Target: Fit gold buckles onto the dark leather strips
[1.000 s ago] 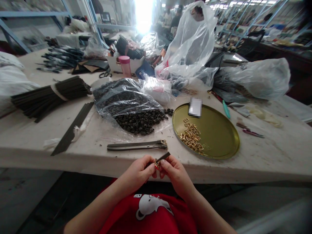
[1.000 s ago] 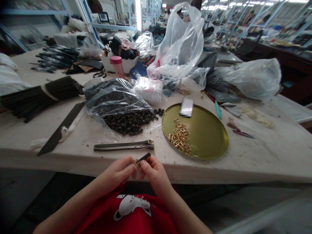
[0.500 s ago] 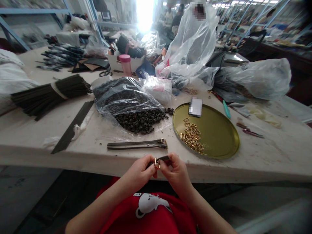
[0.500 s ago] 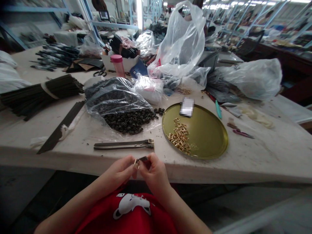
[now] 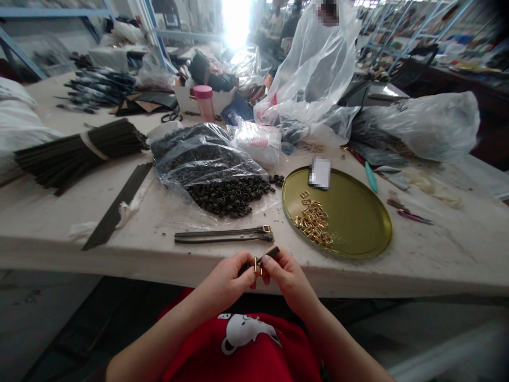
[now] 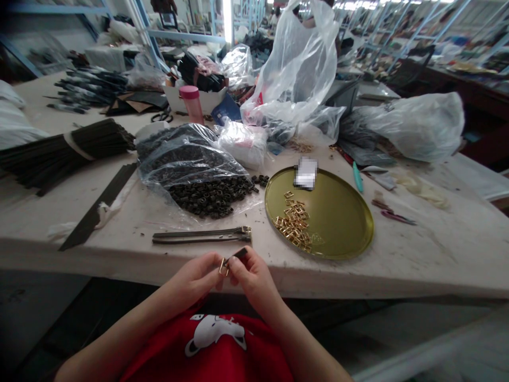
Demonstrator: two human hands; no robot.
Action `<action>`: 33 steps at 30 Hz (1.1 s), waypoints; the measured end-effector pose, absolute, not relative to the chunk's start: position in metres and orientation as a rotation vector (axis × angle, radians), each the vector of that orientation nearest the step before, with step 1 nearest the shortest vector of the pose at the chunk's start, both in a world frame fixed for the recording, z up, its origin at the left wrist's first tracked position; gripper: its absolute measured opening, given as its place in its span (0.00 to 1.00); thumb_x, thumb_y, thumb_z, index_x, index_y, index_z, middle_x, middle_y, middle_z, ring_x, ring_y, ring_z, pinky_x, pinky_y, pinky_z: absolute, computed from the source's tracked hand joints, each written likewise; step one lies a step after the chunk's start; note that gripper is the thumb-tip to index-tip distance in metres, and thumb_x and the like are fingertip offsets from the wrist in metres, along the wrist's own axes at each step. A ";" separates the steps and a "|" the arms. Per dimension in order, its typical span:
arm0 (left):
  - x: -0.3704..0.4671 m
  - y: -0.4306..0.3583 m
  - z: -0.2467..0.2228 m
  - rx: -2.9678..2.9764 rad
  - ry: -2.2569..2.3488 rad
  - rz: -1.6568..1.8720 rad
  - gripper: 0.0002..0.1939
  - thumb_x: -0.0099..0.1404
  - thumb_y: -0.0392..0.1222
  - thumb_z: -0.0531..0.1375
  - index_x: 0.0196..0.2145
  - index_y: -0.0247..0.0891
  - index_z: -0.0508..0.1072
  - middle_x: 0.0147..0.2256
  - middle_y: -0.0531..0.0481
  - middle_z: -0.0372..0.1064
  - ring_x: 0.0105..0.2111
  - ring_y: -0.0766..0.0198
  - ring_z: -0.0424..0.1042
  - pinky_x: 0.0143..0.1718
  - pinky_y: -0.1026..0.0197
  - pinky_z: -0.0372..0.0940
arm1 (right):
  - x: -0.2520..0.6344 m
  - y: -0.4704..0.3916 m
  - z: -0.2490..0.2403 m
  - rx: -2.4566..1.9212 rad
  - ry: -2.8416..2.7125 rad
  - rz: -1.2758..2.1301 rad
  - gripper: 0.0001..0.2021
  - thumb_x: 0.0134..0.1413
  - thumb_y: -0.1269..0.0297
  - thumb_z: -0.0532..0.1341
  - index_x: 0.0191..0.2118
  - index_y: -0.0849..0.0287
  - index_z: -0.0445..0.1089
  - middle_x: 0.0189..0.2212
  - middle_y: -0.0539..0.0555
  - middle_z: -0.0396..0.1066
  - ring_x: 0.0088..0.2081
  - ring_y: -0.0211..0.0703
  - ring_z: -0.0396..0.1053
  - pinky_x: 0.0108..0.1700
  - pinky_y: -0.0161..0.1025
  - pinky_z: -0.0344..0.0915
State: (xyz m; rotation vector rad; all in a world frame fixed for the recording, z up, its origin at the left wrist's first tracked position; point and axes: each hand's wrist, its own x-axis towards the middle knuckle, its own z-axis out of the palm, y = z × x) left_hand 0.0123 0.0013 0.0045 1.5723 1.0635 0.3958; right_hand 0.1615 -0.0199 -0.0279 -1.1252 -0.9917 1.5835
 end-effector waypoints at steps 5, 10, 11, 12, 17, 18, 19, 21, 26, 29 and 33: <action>0.013 0.002 0.006 1.625 1.072 0.416 0.09 0.63 0.39 0.49 0.28 0.36 0.65 0.25 0.54 0.64 0.27 0.66 0.63 0.29 0.66 0.57 | 0.158 -0.021 -0.029 -1.126 -0.921 1.556 0.13 0.46 0.56 0.61 0.26 0.58 0.59 0.21 0.45 0.61 0.21 0.31 0.56 0.23 0.31 0.54; 0.015 0.001 0.002 1.560 1.067 0.459 0.07 0.63 0.40 0.50 0.30 0.36 0.63 0.25 0.53 0.65 0.27 0.66 0.64 0.29 0.65 0.59 | 0.157 -0.023 -0.025 -1.131 -0.954 1.474 0.12 0.46 0.58 0.62 0.25 0.57 0.58 0.21 0.45 0.63 0.23 0.33 0.59 0.25 0.32 0.56; 0.015 0.001 0.001 1.548 1.056 0.475 0.07 0.63 0.41 0.50 0.30 0.36 0.63 0.25 0.53 0.65 0.27 0.66 0.64 0.29 0.65 0.59 | 0.157 -0.023 -0.025 -1.127 -0.948 1.483 0.12 0.46 0.58 0.62 0.25 0.58 0.58 0.21 0.45 0.63 0.23 0.33 0.59 0.25 0.32 0.56; 0.015 0.001 0.000 1.539 1.048 0.497 0.07 0.63 0.41 0.50 0.31 0.36 0.63 0.26 0.53 0.65 0.27 0.66 0.64 0.29 0.65 0.59 | 0.156 -0.023 -0.025 -1.117 -0.932 1.502 0.12 0.46 0.58 0.62 0.26 0.58 0.59 0.21 0.45 0.63 0.23 0.33 0.59 0.25 0.32 0.56; 0.015 0.001 -0.005 1.563 1.041 0.580 0.03 0.63 0.38 0.51 0.33 0.36 0.62 0.28 0.53 0.67 0.30 0.65 0.66 0.34 0.64 0.60 | 0.154 -0.021 -0.031 -1.006 -0.765 1.692 0.09 0.47 0.60 0.62 0.31 0.59 0.63 0.21 0.45 0.61 0.21 0.30 0.56 0.23 0.30 0.52; 0.015 0.001 -0.005 1.577 1.039 0.569 0.03 0.63 0.38 0.51 0.34 0.36 0.62 0.29 0.53 0.68 0.31 0.65 0.66 0.35 0.64 0.60 | 0.153 -0.022 -0.031 -0.994 -0.734 1.721 0.09 0.47 0.61 0.62 0.32 0.59 0.63 0.21 0.45 0.61 0.21 0.29 0.55 0.23 0.29 0.52; 0.014 0.000 -0.005 1.591 1.037 0.551 0.03 0.63 0.37 0.51 0.34 0.36 0.62 0.30 0.52 0.68 0.32 0.65 0.66 0.35 0.63 0.60 | 0.153 -0.022 -0.032 -0.985 -0.707 1.740 0.10 0.46 0.61 0.63 0.32 0.60 0.64 0.21 0.45 0.61 0.21 0.29 0.55 0.22 0.29 0.51; 0.013 -0.001 -0.004 1.608 1.030 0.519 0.03 0.64 0.37 0.50 0.34 0.36 0.62 0.30 0.51 0.68 0.32 0.64 0.66 0.36 0.62 0.60 | 0.151 -0.022 -0.032 -0.970 -0.661 1.759 0.10 0.46 0.62 0.63 0.32 0.60 0.64 0.22 0.45 0.61 0.21 0.28 0.55 0.22 0.28 0.51; 0.013 -0.002 -0.005 1.659 1.092 0.509 0.04 0.64 0.37 0.50 0.36 0.37 0.62 0.33 0.50 0.68 0.35 0.62 0.66 0.38 0.61 0.59 | 0.151 -0.021 -0.031 -0.910 -0.532 1.850 0.10 0.42 0.64 0.65 0.31 0.60 0.64 0.21 0.45 0.61 0.19 0.27 0.54 0.22 0.27 0.50; 0.014 -0.002 -0.004 1.690 1.133 0.481 0.05 0.64 0.38 0.50 0.37 0.37 0.63 0.34 0.49 0.68 0.36 0.61 0.66 0.38 0.60 0.59 | 0.153 -0.019 -0.032 -0.913 -0.467 1.896 0.12 0.39 0.65 0.66 0.31 0.60 0.64 0.20 0.44 0.61 0.19 0.26 0.54 0.21 0.26 0.49; 0.013 0.001 -0.001 1.702 1.110 0.429 0.06 0.65 0.39 0.48 0.35 0.37 0.64 0.31 0.50 0.68 0.33 0.62 0.66 0.37 0.61 0.59 | 0.154 -0.018 -0.036 -0.958 -0.585 1.848 0.10 0.45 0.61 0.63 0.32 0.60 0.63 0.19 0.44 0.61 0.19 0.27 0.55 0.21 0.27 0.52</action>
